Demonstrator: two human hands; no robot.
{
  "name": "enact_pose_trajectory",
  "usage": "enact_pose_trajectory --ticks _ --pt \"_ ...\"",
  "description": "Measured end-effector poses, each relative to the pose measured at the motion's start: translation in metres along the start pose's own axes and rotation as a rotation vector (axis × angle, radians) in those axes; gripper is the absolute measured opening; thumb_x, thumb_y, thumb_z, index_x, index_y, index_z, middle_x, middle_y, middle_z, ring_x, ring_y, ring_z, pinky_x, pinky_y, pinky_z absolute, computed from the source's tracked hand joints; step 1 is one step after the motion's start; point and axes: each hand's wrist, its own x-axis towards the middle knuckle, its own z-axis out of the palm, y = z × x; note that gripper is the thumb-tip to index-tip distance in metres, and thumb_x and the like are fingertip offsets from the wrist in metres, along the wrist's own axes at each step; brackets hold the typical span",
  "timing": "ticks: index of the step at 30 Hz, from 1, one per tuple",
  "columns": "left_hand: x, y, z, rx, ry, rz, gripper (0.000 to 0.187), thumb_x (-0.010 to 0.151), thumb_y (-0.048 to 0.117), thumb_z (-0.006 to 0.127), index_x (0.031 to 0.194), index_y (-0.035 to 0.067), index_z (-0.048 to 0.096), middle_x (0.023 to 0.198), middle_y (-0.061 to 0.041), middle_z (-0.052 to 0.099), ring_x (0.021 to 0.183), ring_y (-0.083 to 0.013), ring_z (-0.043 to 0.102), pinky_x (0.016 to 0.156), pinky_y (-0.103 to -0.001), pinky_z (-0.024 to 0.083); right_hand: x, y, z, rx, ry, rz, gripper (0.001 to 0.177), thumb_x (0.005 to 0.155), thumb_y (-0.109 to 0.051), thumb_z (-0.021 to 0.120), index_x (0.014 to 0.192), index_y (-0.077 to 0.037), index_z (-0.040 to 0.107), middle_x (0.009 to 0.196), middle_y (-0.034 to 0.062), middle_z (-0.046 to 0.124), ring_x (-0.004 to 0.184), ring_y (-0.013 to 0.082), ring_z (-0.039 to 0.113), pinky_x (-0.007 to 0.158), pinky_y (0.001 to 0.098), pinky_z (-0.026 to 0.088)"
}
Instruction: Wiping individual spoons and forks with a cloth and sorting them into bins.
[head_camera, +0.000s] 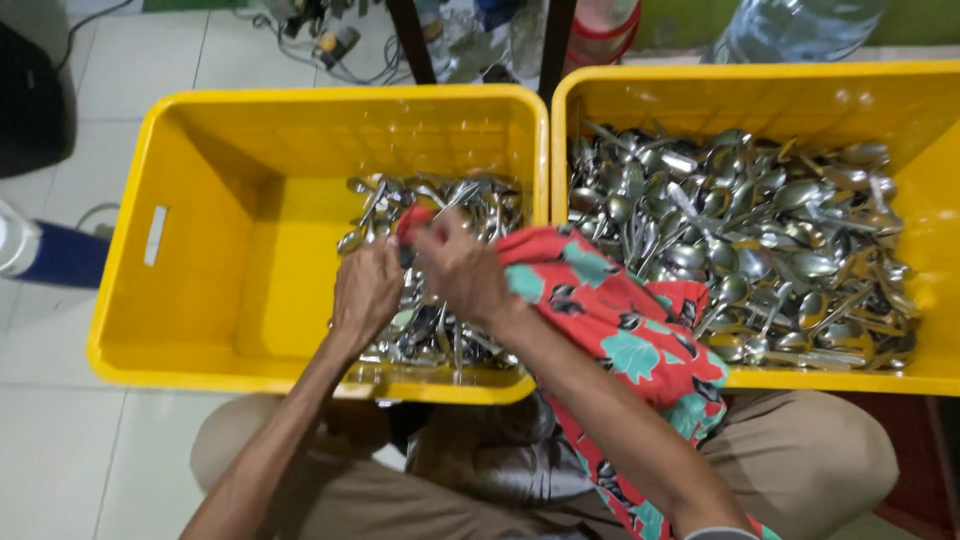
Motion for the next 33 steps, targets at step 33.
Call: enact_pose_trajectory --ticks 33 --pt "0.033 -0.043 -0.061 -0.443 -0.405 0.116 0.03 0.104 0.019 0.057 0.09 -0.004 0.07 0.067 -0.015 0.062 0.057 -0.0231 0.047 0.056 -0.033 0.044 0.027 0.035 -0.017 1.032 -0.657 0.51 0.013 0.095 -0.01 0.069 0.106 -0.004 0.068 0.089 0.0135 0.074 0.082 0.0224 0.067 0.086 0.0408 0.054"
